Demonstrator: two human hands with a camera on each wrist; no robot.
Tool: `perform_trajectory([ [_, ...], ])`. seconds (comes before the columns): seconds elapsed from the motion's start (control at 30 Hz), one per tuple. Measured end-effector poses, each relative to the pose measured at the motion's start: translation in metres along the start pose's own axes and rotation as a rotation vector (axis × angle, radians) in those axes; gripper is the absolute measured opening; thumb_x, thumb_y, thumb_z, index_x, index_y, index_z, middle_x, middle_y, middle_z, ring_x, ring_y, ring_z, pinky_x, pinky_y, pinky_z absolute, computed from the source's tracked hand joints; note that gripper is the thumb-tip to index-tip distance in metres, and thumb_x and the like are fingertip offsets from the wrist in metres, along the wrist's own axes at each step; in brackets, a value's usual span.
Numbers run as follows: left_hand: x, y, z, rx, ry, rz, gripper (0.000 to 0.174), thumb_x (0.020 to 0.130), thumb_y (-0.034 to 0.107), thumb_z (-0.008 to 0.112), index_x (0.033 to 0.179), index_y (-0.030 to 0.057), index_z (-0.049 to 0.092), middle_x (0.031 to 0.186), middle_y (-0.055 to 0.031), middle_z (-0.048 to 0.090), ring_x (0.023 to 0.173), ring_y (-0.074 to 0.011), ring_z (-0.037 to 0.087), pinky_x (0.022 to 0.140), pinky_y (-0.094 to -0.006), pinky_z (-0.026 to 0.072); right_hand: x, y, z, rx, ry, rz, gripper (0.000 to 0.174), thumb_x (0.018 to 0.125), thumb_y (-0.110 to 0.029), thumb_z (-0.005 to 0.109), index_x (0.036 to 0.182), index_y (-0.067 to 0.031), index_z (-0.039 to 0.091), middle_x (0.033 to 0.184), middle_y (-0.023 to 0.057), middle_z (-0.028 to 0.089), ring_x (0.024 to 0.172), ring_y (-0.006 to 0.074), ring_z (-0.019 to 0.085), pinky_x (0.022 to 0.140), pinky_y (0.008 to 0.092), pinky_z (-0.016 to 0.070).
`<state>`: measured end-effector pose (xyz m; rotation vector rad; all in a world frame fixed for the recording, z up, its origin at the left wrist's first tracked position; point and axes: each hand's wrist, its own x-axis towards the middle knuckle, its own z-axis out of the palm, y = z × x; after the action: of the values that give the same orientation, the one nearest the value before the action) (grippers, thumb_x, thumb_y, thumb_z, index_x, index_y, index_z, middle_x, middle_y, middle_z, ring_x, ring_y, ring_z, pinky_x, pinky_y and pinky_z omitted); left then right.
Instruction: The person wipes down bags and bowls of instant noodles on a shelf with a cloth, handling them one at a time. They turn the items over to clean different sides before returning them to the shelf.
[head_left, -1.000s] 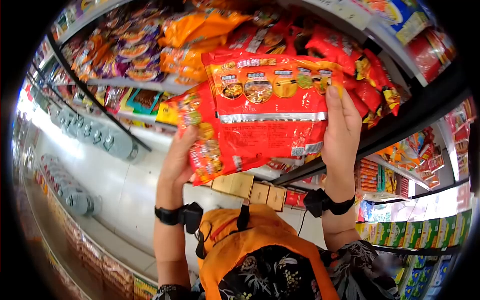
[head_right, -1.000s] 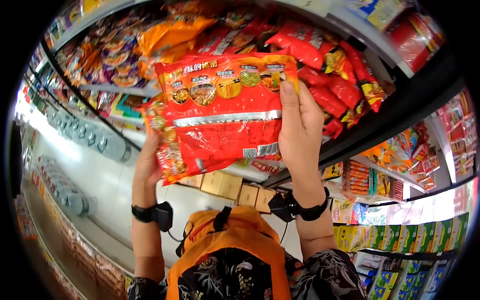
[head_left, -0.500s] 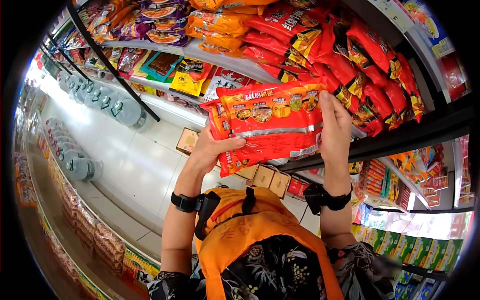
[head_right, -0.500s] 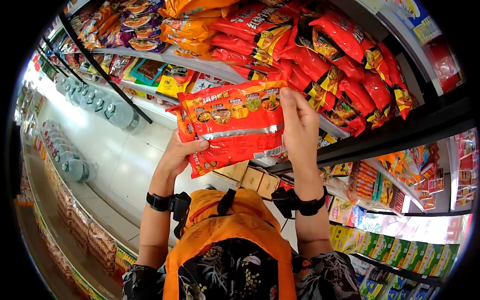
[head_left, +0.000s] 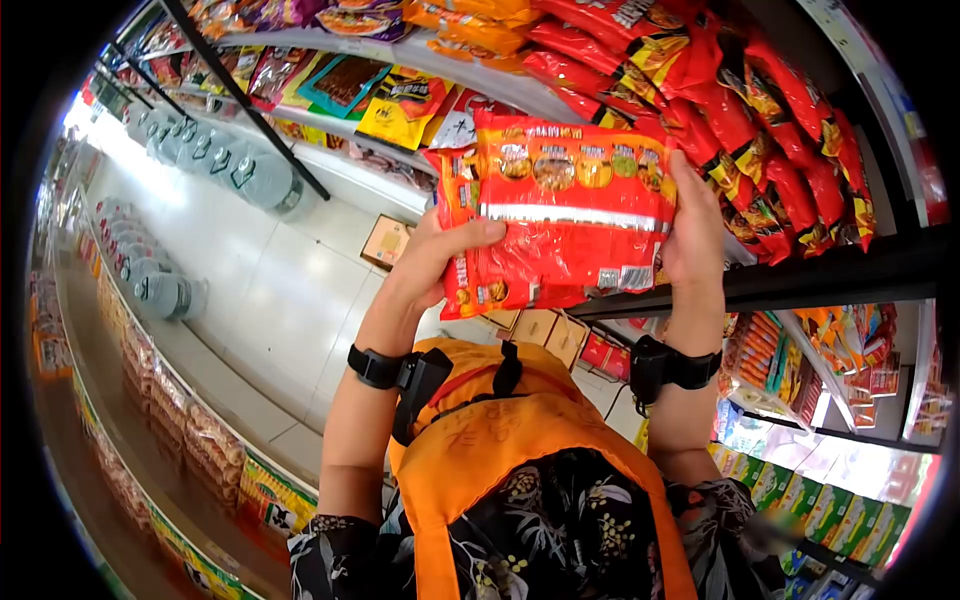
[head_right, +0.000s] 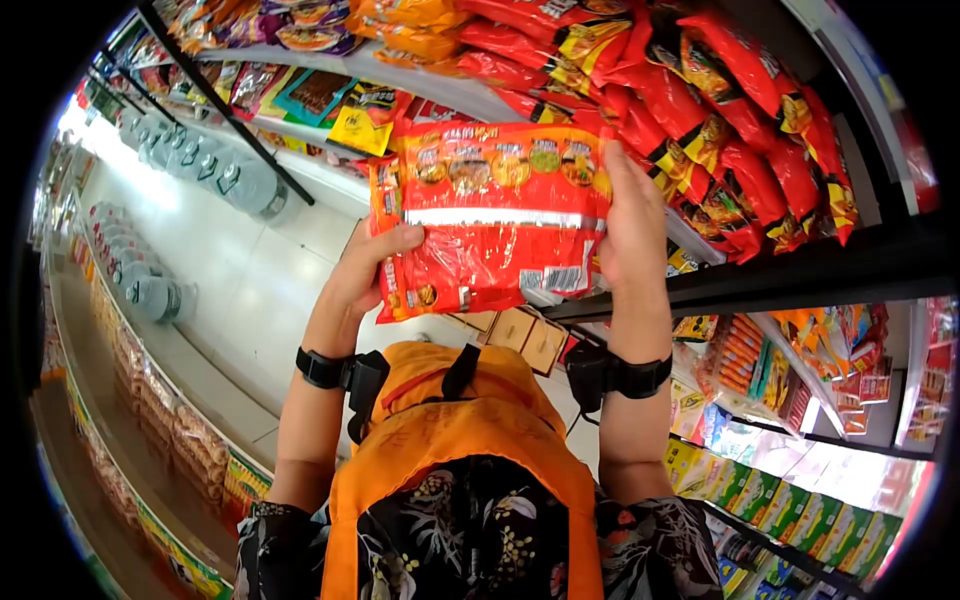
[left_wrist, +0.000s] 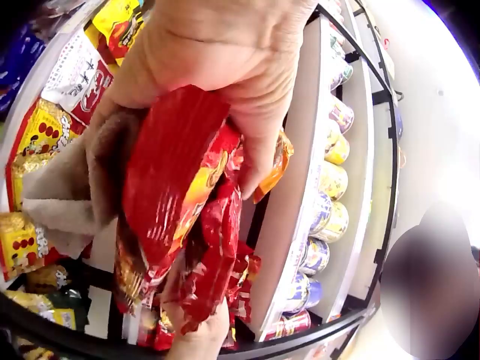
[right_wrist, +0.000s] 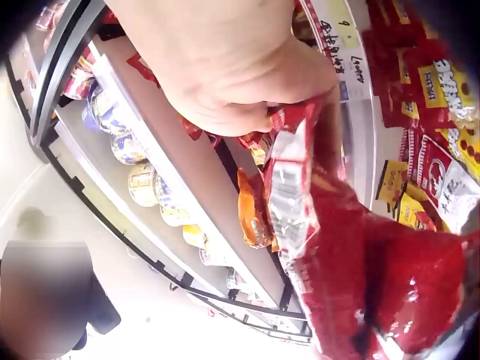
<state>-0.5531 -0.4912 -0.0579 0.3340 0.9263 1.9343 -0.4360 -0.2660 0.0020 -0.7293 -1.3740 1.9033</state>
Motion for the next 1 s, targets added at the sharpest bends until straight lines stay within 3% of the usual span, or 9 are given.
perform_trajectory([
  [0.03,0.002,-0.001,-0.001,-0.069,0.041,-0.016,0.047,0.081,0.01,0.07,0.121,-0.0018,0.049,0.107,-0.0124,0.064,0.091,-0.0193,0.067,0.079,-0.0339,0.0577,0.002,0.002,-0.005,0.026,-0.023,0.044,0.037,0.096,-0.025,0.055,0.117,0.0047,0.057,0.116,0.0116,0.062,0.104,0.0174,0.059,0.092,0.0309,0.0458],
  [0.13,0.003,0.002,-0.003,-0.215,0.098,-0.048,0.042,0.082,0.012,0.069,0.118,-0.0016,0.051,0.107,-0.0141,0.064,0.09,-0.0217,0.068,0.077,-0.0368,0.059,-0.004,0.004,-0.004,-0.06,-0.217,0.099,0.049,0.095,-0.042,0.054,0.115,0.0029,0.058,0.107,0.0067,0.063,0.094,0.0115,0.059,0.08,0.0253,0.0466],
  [0.23,0.004,0.002,-0.003,-0.276,0.085,-0.059,0.042,0.083,0.012,0.07,0.117,-0.0022,0.051,0.107,-0.0145,0.064,0.09,-0.0223,0.068,0.077,-0.0369,0.0589,-0.021,0.007,0.004,-0.365,-0.164,0.023,0.043,0.096,-0.038,0.053,0.113,0.0018,0.058,0.104,0.0047,0.063,0.091,0.0082,0.057,0.079,0.0239,0.0458],
  [0.27,0.005,0.001,-0.004,-0.3,0.088,-0.072,0.041,0.083,0.013,0.07,0.117,-0.0018,0.052,0.108,-0.0148,0.064,0.091,-0.0227,0.068,0.078,-0.0373,0.0588,-0.028,0.002,0.007,-0.364,-0.269,0.05,0.038,0.097,-0.033,0.053,0.114,0.0008,0.058,0.101,0.0031,0.063,0.089,0.0062,0.055,0.079,0.0227,0.0447],
  [0.37,0.005,-0.001,-0.004,-0.268,0.052,-0.045,0.044,0.086,0.018,0.066,0.122,-0.0033,0.049,0.113,-0.0153,0.063,0.094,-0.0225,0.067,0.084,-0.0372,0.0571,-0.026,0.002,-0.003,-0.385,-0.296,0.104,0.034,0.097,-0.028,0.054,0.118,-0.0005,0.057,0.098,0.0028,0.063,0.083,0.0049,0.057,0.072,0.0213,0.0475],
  [0.57,0.003,0.0,-0.008,-0.406,0.082,-0.113,0.04,0.085,0.017,0.067,0.118,0.0003,0.054,0.109,-0.0143,0.065,0.092,-0.0223,0.068,0.081,-0.0385,0.0578,-0.039,-0.013,0.005,-0.231,-0.385,0.111,0.042,0.093,-0.015,0.06,0.129,0.0017,0.048,0.097,0.0047,0.063,0.069,0.0045,0.059,0.052,0.0198,0.0491],
  [0.73,0.001,-0.001,-0.012,-0.42,0.104,-0.121,0.042,0.086,0.018,0.066,0.12,-0.0004,0.052,0.112,-0.0155,0.064,0.096,-0.0236,0.067,0.084,-0.0409,0.0567,-0.042,-0.016,-0.001,-0.069,-0.444,0.111,0.052,0.088,-0.001,0.06,0.137,0.0022,0.04,0.104,0.0103,0.064,0.083,0.0136,0.062,0.066,0.0261,0.0514],
  [1.0,0.004,-0.009,-0.022,-0.442,0.123,-0.112,0.045,0.085,0.02,0.067,0.121,-0.0018,0.051,0.112,-0.0165,0.064,0.096,-0.0249,0.066,0.085,-0.0423,0.0563,-0.047,-0.015,0.0,-0.022,-0.424,0.094,0.055,0.086,0.002,0.06,0.137,0.0026,0.039,0.106,0.0111,0.063,0.087,0.0145,0.062,0.076,0.0273,0.0516],
])
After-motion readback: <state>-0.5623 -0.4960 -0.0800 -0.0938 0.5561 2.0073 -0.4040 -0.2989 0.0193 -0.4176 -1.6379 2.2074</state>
